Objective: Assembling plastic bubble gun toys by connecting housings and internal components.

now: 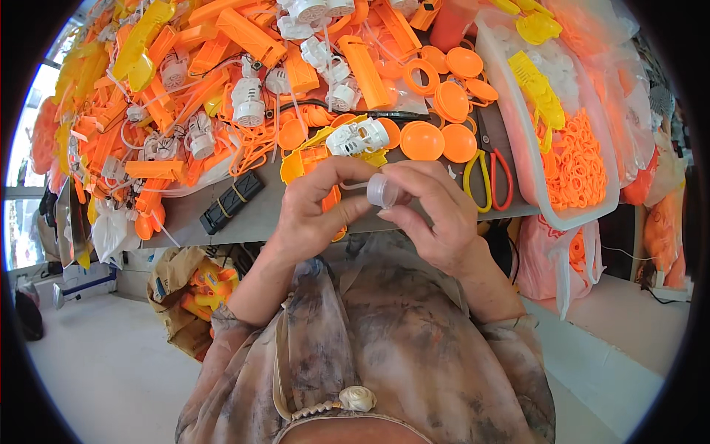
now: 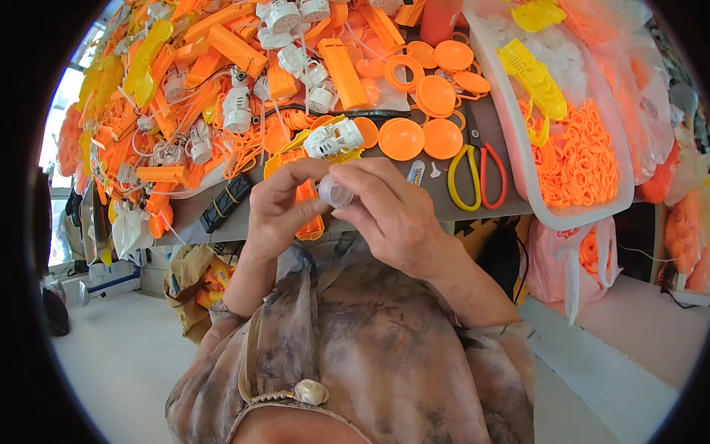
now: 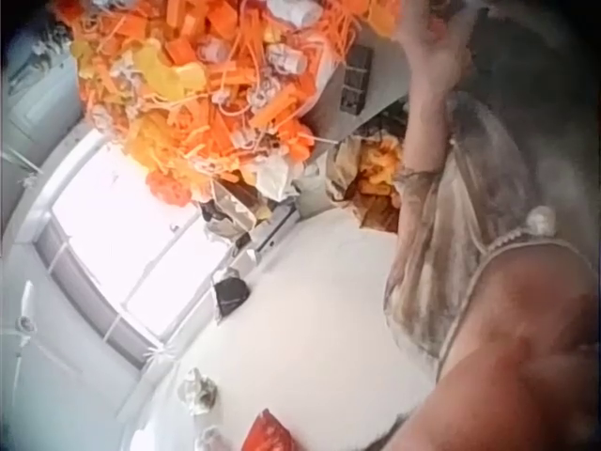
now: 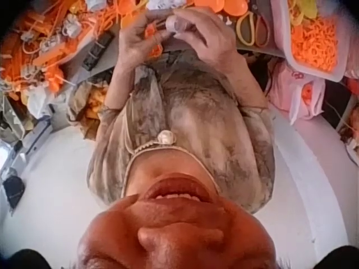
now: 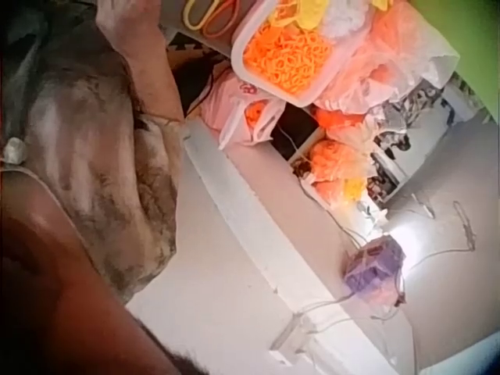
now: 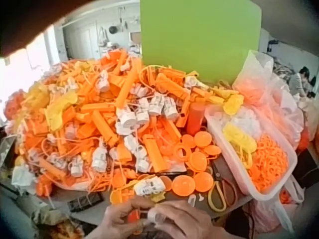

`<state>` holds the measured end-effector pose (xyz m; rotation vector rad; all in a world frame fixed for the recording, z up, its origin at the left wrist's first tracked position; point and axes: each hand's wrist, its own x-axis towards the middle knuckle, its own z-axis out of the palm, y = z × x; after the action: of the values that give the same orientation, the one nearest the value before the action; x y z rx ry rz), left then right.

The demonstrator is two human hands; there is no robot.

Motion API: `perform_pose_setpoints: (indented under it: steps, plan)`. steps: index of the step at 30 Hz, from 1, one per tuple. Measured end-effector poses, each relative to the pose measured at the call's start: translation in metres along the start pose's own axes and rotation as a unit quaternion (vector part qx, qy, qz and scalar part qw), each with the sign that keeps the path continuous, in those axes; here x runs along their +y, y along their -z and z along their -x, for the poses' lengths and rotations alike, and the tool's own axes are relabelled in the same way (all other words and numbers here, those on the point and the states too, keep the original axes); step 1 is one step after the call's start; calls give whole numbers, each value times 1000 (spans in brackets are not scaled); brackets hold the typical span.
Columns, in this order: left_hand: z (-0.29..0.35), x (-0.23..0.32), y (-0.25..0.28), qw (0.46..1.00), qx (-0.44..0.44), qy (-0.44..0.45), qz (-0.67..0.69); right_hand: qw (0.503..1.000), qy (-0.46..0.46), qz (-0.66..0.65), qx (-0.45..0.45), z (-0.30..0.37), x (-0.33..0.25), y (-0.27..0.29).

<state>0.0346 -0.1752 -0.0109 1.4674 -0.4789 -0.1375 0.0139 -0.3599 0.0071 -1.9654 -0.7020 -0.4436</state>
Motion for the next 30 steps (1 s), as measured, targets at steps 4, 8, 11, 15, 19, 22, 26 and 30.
perform_pose_setpoints:
  steps: [4,8,11,15,19,22,26,30]
  plan:
    - [-4,13,-2,996,11,-49,-78,995,-83,-55,-4,6,-4,-1]
    - [1,1,-1,978,1,-109,-178,992,-112,-61,-23,9,-7,0]
    - [1,-2,4,968,2,-147,-202,989,-99,-106,-30,9,-3,-1]
    - [5,-3,1,950,-5,-182,-252,979,-148,-140,4,16,-4,-11]
    - [8,-13,-9,907,11,-260,-331,926,-284,-233,86,36,-2,-33]
    - [8,-21,-15,891,6,-285,-353,876,-362,-304,99,40,1,-35]
    - [3,-26,-17,883,-10,-297,-362,899,-304,-275,153,43,6,-44]
    - [-10,-14,-11,860,-23,-301,-412,964,-190,-128,134,35,11,-34]
